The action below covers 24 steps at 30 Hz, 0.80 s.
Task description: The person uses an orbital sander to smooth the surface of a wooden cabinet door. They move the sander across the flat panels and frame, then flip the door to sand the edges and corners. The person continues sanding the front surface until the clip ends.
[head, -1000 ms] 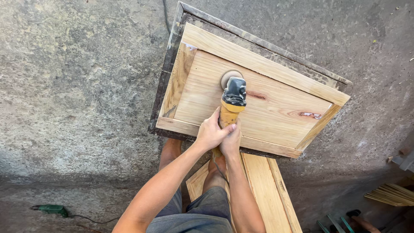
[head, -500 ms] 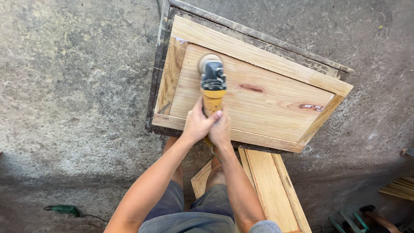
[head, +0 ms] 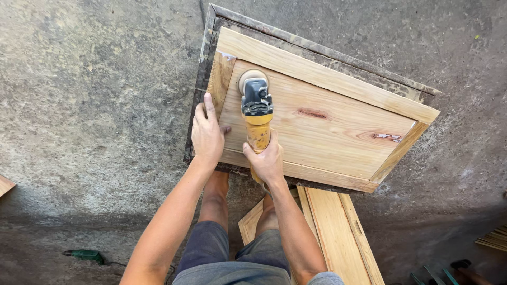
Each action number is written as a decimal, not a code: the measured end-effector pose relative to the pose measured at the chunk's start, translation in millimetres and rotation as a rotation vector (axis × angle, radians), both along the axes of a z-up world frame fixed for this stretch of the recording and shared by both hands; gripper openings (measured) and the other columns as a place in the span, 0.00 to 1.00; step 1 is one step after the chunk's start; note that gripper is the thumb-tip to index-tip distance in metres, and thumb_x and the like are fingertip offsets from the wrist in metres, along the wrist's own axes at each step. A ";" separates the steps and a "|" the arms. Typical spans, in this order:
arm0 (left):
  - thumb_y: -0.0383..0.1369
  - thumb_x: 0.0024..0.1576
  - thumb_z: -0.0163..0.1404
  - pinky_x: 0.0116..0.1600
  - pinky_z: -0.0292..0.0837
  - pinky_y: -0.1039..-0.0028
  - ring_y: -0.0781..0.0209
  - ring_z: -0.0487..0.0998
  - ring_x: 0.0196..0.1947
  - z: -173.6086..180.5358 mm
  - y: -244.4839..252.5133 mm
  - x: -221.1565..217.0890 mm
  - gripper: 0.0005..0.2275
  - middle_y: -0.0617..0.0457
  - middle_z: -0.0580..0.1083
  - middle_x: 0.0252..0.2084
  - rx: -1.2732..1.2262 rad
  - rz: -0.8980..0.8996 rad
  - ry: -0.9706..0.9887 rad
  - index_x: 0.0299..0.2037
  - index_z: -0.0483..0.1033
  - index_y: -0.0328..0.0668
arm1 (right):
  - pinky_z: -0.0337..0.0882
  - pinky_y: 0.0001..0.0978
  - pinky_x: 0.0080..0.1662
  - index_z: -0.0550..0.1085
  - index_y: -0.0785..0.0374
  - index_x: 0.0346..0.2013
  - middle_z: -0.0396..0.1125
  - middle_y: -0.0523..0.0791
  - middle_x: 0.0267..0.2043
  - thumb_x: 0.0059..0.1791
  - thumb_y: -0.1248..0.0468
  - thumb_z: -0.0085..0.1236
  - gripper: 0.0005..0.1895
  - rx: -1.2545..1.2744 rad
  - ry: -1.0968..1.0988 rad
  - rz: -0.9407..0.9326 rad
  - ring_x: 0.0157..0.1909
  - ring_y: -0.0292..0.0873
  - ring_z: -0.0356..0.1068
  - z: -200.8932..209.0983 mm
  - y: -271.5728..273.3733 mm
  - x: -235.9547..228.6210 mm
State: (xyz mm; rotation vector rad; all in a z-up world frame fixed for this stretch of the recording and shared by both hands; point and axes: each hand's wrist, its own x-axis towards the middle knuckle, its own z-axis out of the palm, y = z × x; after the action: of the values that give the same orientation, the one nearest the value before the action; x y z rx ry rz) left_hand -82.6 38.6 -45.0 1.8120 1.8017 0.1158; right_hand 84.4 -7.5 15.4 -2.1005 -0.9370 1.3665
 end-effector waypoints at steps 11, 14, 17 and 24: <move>0.32 0.48 0.67 0.53 0.72 0.53 0.29 0.70 0.54 -9.2 -5.2 4.6 0.51 0.28 0.61 0.63 -0.083 0.022 0.065 0.76 0.39 0.37 | 0.76 0.39 0.49 0.65 0.72 0.56 0.76 0.57 0.42 0.43 0.56 0.67 0.34 -0.011 0.021 -0.024 0.45 0.50 0.79 -5.5 4.2 6.1; 0.33 0.47 0.67 0.54 0.71 0.52 0.28 0.69 0.54 -8.2 -5.7 4.3 0.52 0.27 0.60 0.63 -0.095 0.014 0.095 0.76 0.38 0.37 | 0.76 0.40 0.49 0.66 0.73 0.55 0.76 0.57 0.43 0.42 0.56 0.68 0.34 -0.018 0.010 -0.093 0.46 0.50 0.79 -5.9 -3.6 17.6; 0.33 0.48 0.67 0.54 0.72 0.52 0.28 0.69 0.54 -9.3 -5.5 5.6 0.52 0.26 0.59 0.64 -0.094 0.004 0.112 0.76 0.37 0.36 | 0.76 0.41 0.49 0.68 0.72 0.54 0.76 0.57 0.43 0.43 0.56 0.68 0.32 -0.035 -0.031 -0.114 0.46 0.50 0.79 -5.2 -15.0 36.3; 0.34 0.49 0.66 0.55 0.72 0.51 0.27 0.69 0.54 -13.7 -7.7 6.3 0.52 0.26 0.58 0.64 -0.113 0.013 0.124 0.76 0.35 0.37 | 0.76 0.42 0.47 0.70 0.71 0.50 0.76 0.56 0.42 0.43 0.54 0.66 0.29 -0.081 -0.098 -0.230 0.43 0.51 0.79 1.2 -39.9 71.2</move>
State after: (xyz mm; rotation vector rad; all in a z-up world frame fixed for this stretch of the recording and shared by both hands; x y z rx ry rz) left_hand -76.3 30.8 -58.6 1.7620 1.8650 -0.0941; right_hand 155.6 -47.5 16.5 -2.2733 -0.6614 1.2115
